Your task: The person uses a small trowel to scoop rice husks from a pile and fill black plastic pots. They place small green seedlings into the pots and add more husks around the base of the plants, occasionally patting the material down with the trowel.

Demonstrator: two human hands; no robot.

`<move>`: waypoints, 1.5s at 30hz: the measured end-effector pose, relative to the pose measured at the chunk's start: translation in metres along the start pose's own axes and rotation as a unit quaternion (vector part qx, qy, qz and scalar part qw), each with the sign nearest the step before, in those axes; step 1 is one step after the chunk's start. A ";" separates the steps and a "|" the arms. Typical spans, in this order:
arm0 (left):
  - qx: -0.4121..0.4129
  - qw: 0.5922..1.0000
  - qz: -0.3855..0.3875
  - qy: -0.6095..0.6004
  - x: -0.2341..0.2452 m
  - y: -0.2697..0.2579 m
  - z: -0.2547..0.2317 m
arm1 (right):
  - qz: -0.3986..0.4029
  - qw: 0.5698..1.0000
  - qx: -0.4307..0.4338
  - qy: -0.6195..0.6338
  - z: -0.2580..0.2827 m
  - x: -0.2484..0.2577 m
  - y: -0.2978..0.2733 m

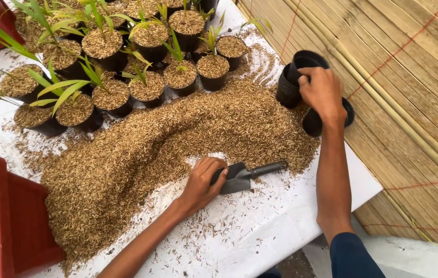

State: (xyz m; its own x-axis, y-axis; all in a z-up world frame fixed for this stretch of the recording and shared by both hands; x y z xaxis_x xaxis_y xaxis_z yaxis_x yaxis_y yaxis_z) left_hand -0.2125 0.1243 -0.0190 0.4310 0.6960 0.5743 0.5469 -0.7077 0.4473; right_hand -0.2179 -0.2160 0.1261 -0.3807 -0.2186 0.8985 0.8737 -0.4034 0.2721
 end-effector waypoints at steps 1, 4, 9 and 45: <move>0.002 1.000 -0.002 0.001 0.002 0.000 -0.001 | 0.001 1.000 0.002 0.001 -0.001 0.000 -0.003; 0.021 1.000 0.005 -0.001 0.005 0.000 -0.001 | -0.042 0.999 0.003 -0.019 0.006 0.017 -0.013; 0.057 0.997 -0.034 -0.043 0.022 -0.002 -0.013 | -0.128 0.972 0.197 -0.006 0.076 0.067 -0.042; 0.221 0.893 -0.376 -0.115 0.179 -0.182 -0.010 | 0.497 0.848 0.164 0.086 0.159 -0.128 -0.195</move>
State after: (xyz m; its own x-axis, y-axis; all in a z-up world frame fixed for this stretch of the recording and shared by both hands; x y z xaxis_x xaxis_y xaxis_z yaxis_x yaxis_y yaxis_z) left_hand -0.2420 0.3762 0.0091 -0.0692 0.9965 0.0472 0.9511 0.0516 0.3046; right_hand -0.2913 0.0321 0.0131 0.5784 -0.4444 0.6841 0.8158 0.3181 -0.4830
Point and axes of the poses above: each hand's wrist, its own y-axis towards the middle knuckle, its own x-axis out of the back of the hand, z = x × y, the point moved 6 cm from there along y, towards the middle knuckle, and after that the axes turned 3 degrees about x, right-handed, at the moved point
